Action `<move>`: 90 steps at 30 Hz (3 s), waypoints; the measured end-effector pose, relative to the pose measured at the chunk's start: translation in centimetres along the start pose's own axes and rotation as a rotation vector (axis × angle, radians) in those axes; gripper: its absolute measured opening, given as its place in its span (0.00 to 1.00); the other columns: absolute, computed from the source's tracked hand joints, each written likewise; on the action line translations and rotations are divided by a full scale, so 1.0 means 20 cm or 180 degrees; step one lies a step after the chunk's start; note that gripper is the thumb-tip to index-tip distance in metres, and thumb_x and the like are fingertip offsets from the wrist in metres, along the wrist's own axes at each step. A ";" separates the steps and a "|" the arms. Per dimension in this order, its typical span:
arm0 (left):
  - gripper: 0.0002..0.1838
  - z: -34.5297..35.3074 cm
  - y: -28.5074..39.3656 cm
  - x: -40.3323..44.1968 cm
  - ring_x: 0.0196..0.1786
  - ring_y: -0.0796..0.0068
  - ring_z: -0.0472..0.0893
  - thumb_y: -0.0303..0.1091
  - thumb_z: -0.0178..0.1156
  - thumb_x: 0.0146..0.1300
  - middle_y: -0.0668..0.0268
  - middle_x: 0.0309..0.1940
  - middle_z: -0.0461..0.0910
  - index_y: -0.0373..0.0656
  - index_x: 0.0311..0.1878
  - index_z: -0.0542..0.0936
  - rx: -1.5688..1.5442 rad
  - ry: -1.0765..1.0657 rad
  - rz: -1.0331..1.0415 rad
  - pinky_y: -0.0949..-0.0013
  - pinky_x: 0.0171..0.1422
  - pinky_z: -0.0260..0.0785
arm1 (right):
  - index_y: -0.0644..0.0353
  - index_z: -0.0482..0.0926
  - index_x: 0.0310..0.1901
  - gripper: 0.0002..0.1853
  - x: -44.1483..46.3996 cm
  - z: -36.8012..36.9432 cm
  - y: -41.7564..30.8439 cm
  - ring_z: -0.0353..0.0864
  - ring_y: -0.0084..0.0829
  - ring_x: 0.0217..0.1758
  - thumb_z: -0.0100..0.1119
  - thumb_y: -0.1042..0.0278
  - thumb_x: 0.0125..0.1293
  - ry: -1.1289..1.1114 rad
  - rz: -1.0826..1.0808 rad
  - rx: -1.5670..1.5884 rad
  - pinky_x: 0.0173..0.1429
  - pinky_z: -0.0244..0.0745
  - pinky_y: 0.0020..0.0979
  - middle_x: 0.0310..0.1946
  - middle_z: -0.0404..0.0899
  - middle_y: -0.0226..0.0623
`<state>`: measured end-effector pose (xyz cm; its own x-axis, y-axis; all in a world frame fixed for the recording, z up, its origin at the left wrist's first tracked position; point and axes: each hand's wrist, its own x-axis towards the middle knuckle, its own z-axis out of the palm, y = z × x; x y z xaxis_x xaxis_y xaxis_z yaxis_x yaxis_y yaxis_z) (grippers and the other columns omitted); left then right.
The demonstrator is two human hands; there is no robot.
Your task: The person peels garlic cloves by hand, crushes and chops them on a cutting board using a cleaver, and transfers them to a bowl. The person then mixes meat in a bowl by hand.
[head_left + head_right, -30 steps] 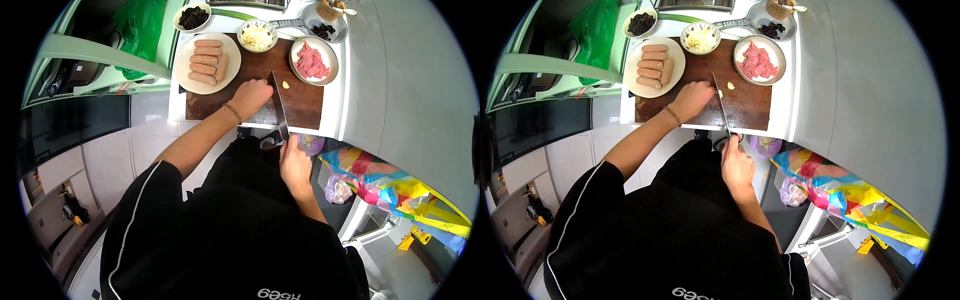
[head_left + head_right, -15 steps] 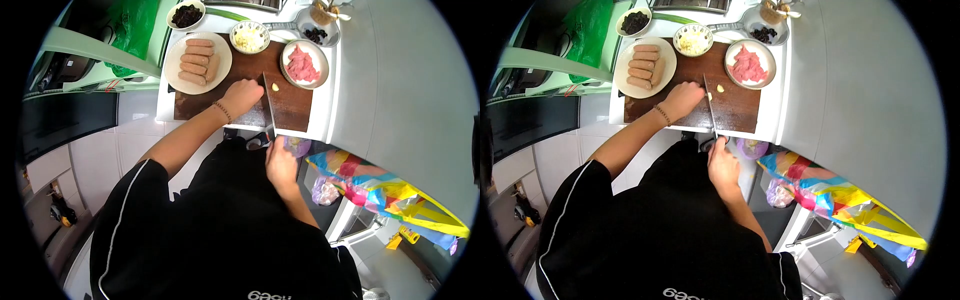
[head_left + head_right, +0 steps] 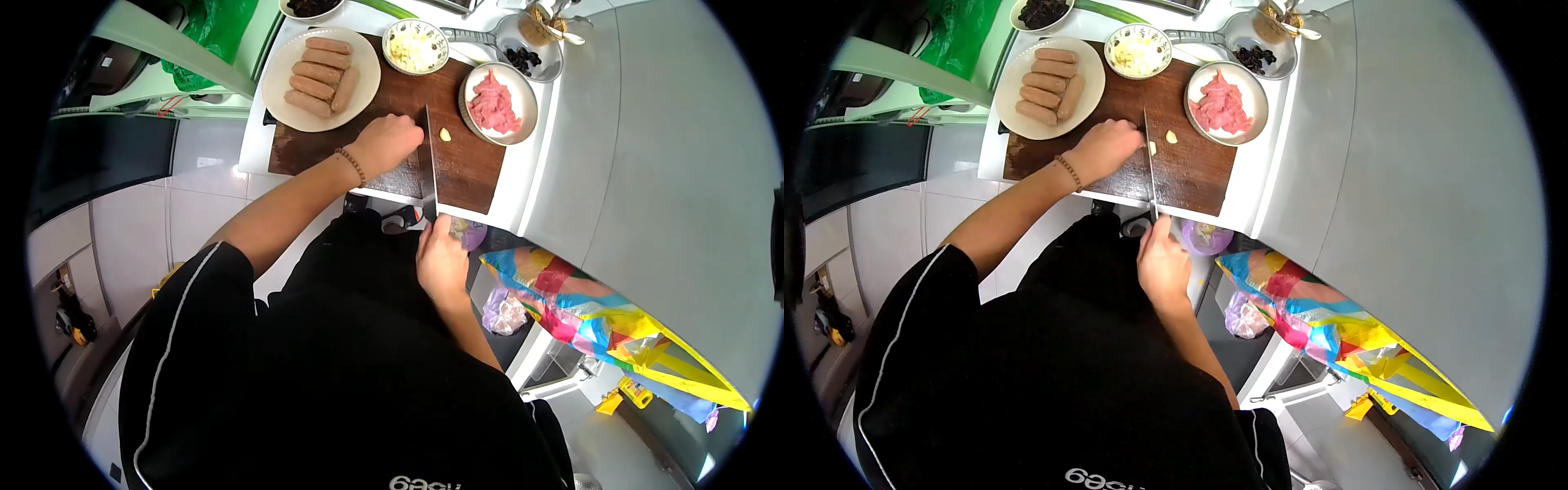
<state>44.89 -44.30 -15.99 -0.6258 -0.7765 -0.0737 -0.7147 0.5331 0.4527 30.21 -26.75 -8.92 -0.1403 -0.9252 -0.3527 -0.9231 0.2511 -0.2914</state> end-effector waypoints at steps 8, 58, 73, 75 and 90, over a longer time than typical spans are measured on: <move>0.04 0.02 -0.01 -0.01 0.42 0.46 0.85 0.24 0.59 0.61 0.51 0.37 0.83 0.39 0.34 0.82 -0.0148 0.0115 0.0024 0.50 0.46 0.79 | 0.64 0.65 0.47 0.11 0.00 0.06 0.07 0.81 0.69 0.29 0.50 0.64 0.76 -0.0016 -0.0171 0.0078 0.35 0.76 0.64 0.24 0.80 0.64; 0.05 0.04 0.03 -0.05 0.45 0.44 0.84 0.26 0.59 0.62 0.48 0.38 0.84 0.39 0.34 0.84 -0.0271 0.0303 -0.0469 0.49 0.48 0.79 | 0.63 0.66 0.43 0.11 0.02 -0.14 -0.06 0.80 0.69 0.30 0.51 0.63 0.76 -0.0072 -0.0176 0.0096 0.36 0.74 0.65 0.26 0.80 0.64; 0.05 0.05 0.01 -0.07 0.45 0.44 0.83 0.27 0.58 0.63 0.48 0.37 0.82 0.39 0.33 0.82 -0.0404 0.0438 -0.0609 0.47 0.49 0.77 | 0.65 0.67 0.44 0.11 0.00 -0.10 -0.04 0.80 0.68 0.29 0.52 0.65 0.75 -0.0002 -0.0241 0.0104 0.35 0.74 0.63 0.23 0.79 0.62; 0.06 0.05 0.00 -0.07 0.44 0.43 0.83 0.28 0.58 0.63 0.48 0.37 0.82 0.39 0.34 0.82 -0.0407 0.0318 -0.0562 0.47 0.49 0.77 | 0.64 0.67 0.44 0.11 0.00 0.05 0.06 0.80 0.68 0.29 0.52 0.64 0.75 0.0062 -0.0317 0.0186 0.35 0.74 0.63 0.23 0.79 0.63; 0.05 0.06 -0.01 -0.08 0.44 0.44 0.83 0.25 0.58 0.61 0.49 0.38 0.83 0.37 0.32 0.83 -0.0388 0.0415 -0.0484 0.47 0.49 0.78 | 0.62 0.67 0.44 0.10 0.01 0.01 0.03 0.80 0.68 0.29 0.52 0.63 0.75 0.0016 -0.0263 0.0009 0.34 0.74 0.63 0.24 0.80 0.62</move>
<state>45.65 -42.70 -17.11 -0.4624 -0.8859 -0.0374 -0.7498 0.3682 0.5498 29.71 -26.78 -9.40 -0.0655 -0.9442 -0.3227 -0.9306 0.1745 -0.3218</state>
